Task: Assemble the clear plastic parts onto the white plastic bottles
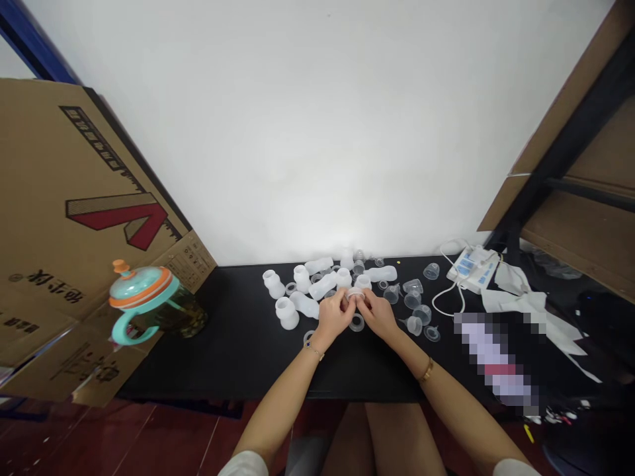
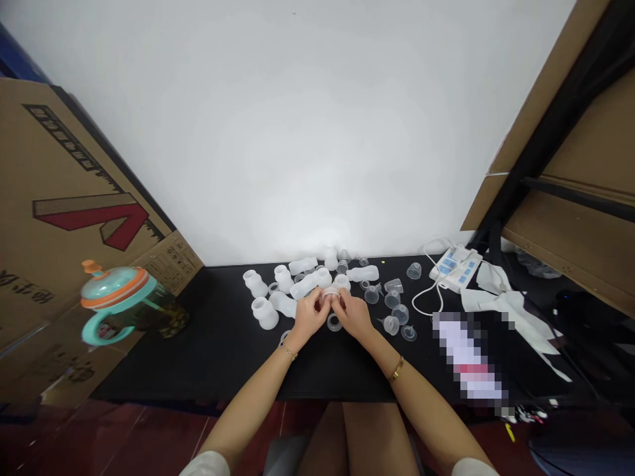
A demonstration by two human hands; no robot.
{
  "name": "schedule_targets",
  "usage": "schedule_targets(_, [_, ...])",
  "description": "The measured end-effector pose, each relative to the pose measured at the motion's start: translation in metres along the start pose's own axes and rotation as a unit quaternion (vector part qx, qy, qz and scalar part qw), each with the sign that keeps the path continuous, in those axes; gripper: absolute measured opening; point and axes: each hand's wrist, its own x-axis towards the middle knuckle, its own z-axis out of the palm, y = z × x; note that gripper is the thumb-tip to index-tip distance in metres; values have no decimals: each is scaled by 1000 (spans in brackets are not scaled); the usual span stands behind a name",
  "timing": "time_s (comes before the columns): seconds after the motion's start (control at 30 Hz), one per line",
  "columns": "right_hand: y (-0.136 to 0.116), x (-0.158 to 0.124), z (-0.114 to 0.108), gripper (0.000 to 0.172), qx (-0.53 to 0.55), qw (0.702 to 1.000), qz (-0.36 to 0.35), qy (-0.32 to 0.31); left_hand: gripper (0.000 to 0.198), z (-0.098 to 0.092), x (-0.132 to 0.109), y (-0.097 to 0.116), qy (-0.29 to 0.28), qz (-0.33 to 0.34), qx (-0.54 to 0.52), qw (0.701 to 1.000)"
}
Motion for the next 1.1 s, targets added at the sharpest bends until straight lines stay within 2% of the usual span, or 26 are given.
schedule_targets(0.2, [0,-1,-2,26,16,1000,-6,-14,13,-1,1,1,-6,-15,-8,1000])
schedule_targets(0.5, [-1,0,-2,26,17,1000,7,-14,17,-3,1,1,-15,-21,-17,1000])
schedule_targets(1.1, [6,1,3,31,-47,999,2,15,21,0,0,0,-16,-32,-3,999])
